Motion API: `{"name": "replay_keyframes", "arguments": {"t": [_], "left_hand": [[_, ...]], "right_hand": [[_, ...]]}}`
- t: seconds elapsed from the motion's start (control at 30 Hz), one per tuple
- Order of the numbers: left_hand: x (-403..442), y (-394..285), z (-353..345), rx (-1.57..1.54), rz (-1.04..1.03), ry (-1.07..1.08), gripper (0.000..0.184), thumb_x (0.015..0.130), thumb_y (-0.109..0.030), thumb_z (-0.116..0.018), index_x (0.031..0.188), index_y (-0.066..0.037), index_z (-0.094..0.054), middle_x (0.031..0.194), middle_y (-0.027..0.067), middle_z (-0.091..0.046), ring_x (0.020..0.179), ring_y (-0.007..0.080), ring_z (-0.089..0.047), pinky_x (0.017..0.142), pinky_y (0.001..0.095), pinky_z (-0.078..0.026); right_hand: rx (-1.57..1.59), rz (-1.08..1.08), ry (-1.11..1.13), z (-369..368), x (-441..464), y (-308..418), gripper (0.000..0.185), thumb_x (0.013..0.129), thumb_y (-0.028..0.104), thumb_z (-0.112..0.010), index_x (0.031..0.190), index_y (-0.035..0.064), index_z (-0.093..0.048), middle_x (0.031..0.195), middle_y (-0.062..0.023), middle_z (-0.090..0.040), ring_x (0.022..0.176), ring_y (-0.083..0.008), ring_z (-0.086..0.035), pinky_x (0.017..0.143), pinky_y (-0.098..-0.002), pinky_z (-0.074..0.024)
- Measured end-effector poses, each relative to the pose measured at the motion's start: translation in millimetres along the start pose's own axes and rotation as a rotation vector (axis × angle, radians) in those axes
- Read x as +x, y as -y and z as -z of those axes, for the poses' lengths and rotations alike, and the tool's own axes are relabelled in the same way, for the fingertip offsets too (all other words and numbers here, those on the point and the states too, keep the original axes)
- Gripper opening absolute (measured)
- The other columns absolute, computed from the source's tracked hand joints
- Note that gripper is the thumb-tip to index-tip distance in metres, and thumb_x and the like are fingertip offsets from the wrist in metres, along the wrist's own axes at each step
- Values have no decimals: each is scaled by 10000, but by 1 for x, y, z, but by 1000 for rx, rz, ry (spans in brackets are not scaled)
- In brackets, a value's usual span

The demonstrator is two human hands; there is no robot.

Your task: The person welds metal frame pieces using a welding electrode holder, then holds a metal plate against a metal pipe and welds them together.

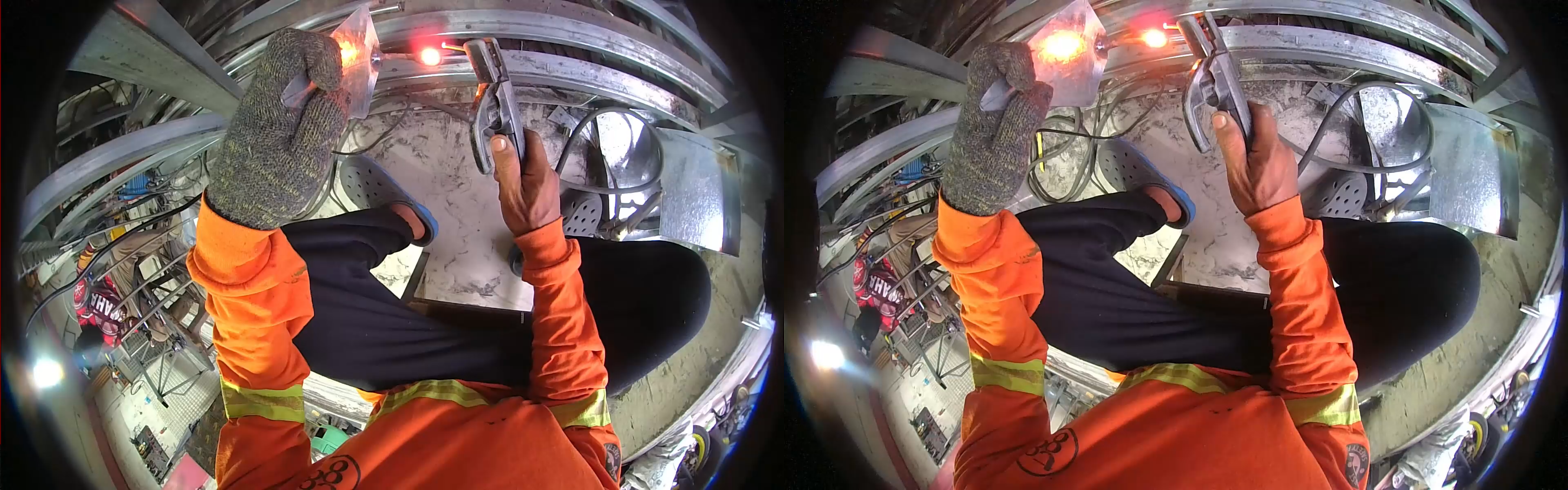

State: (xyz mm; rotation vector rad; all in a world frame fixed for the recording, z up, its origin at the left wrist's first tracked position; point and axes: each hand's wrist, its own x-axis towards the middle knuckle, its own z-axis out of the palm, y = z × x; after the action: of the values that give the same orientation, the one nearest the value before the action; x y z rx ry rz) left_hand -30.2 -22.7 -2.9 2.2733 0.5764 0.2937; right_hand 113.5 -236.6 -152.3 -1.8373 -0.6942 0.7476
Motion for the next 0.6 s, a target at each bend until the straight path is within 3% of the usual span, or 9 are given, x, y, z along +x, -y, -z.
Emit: {"name": "replay_keyframes", "arguments": {"t": [0.1, 0.17, 0.27, 0.4, 0.47, 0.6], "left_hand": [[0, 0, -1, -110, 1, 15, 113, 959, -26, -555, 1016, -89, -481, 932, 63, -521, 791, 147, -527, 709, 300, -467], [-1, 3, 0, -75, -14, 12, 251, 915, 76, -592, 1039, -109, -473, 994, -15, -456, 808, 59, -425, 694, 204, -406], [0, -4, -1, -115, 10, 12, 107, 977, -25, -540, 1000, -97, -465, 929, 42, -521, 777, 113, -505, 690, 269, -457], [1, 1, -1, -52, -112, 3, 101, 976, -29, -548, 1018, -93, -483, 931, 43, -518, 796, 105, -503, 710, 264, -456], [-2, -5, 0, -120, 74, 10, 114, 968, -8, -551, 1042, -80, -504, 938, 43, -516, 822, 106, -509, 738, 271, -463], [-3, 8, 11, -130, 79, 16, 126, 957, -5, -568, 1071, -52, -542, 985, 59, -551, 861, 138, -548, 777, 286, -477]], "right_hand": [[-38, 1, 1, 0, 0, -1, 375, 1006, 368, -590, 1180, 40, -536, 794, -251, -655, 735, -459, -661, 645, -460, -513], [-59, 1, 3, 0, 0, -1, 377, 1005, 369, -592, 1175, 38, -539, 794, -256, -654, 739, -461, -661, 646, -463, -513], [-36, 12, 13, 0, 0, 1, 372, 1003, 366, -597, 1160, 32, -549, 796, -265, -652, 747, -471, -656, 648, -465, -513], [-45, 44, 2, -1, 0, 0, 363, 1002, 352, -601, 1156, 27, -556, 787, -263, -648, 740, -461, -659, 647, -456, -514], [-46, 55, -3, -1, 0, 2, 361, 1003, 348, -600, 1159, 26, -555, 778, -258, -646, 729, -454, -660, 645, -450, -514], [27, -15, -10, -1, -3, 3, 371, 1005, 354, -599, 1156, 18, -560, 749, -226, -638, 676, -400, -658, 636, -421, -511]]}}
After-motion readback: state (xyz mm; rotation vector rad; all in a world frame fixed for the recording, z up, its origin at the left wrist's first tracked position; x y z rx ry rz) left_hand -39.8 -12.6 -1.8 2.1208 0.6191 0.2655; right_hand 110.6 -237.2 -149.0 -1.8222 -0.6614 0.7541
